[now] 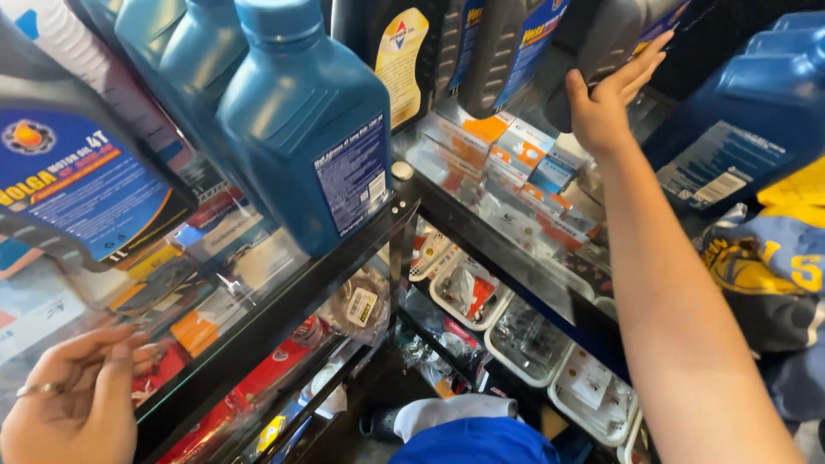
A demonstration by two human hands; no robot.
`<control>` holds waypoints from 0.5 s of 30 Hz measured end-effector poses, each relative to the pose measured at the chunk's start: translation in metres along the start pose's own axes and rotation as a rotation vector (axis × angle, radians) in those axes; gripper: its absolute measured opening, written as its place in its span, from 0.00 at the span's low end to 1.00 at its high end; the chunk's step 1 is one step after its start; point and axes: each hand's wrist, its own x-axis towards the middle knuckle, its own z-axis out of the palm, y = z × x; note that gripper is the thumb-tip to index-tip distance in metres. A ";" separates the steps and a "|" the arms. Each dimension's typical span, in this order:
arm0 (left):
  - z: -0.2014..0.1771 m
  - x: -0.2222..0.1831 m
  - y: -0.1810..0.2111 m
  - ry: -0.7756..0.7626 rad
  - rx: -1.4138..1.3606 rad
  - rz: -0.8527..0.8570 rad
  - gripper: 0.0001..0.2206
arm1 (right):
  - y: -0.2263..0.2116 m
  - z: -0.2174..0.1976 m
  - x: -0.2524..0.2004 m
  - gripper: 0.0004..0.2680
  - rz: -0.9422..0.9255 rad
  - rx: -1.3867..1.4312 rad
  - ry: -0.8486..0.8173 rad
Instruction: Organizing and arranging various motorcycle oil containers on shelves and a table.
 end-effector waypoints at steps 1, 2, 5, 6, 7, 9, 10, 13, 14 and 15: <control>-0.003 0.001 -0.008 0.004 -0.001 0.004 0.05 | -0.002 0.003 0.002 0.44 -0.004 0.003 0.003; -0.006 0.001 -0.015 -0.021 -0.046 0.014 0.04 | -0.004 0.006 0.005 0.42 0.008 0.026 0.016; -0.009 0.002 -0.027 -0.041 -0.051 0.030 0.04 | -0.003 0.018 0.012 0.39 0.028 0.070 0.045; -0.009 0.002 -0.030 -0.043 -0.012 0.032 0.04 | -0.001 0.022 0.014 0.38 0.040 0.086 0.063; -0.011 0.002 -0.042 -0.041 -0.015 0.031 0.04 | 0.004 0.028 0.017 0.38 0.037 0.085 0.062; -0.011 0.005 -0.064 -0.029 0.052 0.044 0.05 | 0.015 0.038 0.028 0.37 0.013 0.068 0.114; -0.021 0.011 -0.092 -0.026 0.045 0.050 0.05 | 0.019 0.040 0.034 0.37 0.006 0.067 0.120; -0.062 0.030 -0.173 -0.026 0.071 0.101 0.07 | 0.031 0.053 0.043 0.37 0.011 0.087 0.140; -0.079 0.040 -0.201 -0.129 0.109 -0.070 0.09 | 0.035 0.057 0.048 0.34 0.031 0.102 0.132; -0.098 0.044 -0.229 -0.238 0.144 -0.248 0.11 | 0.041 0.059 0.046 0.32 0.055 0.114 0.117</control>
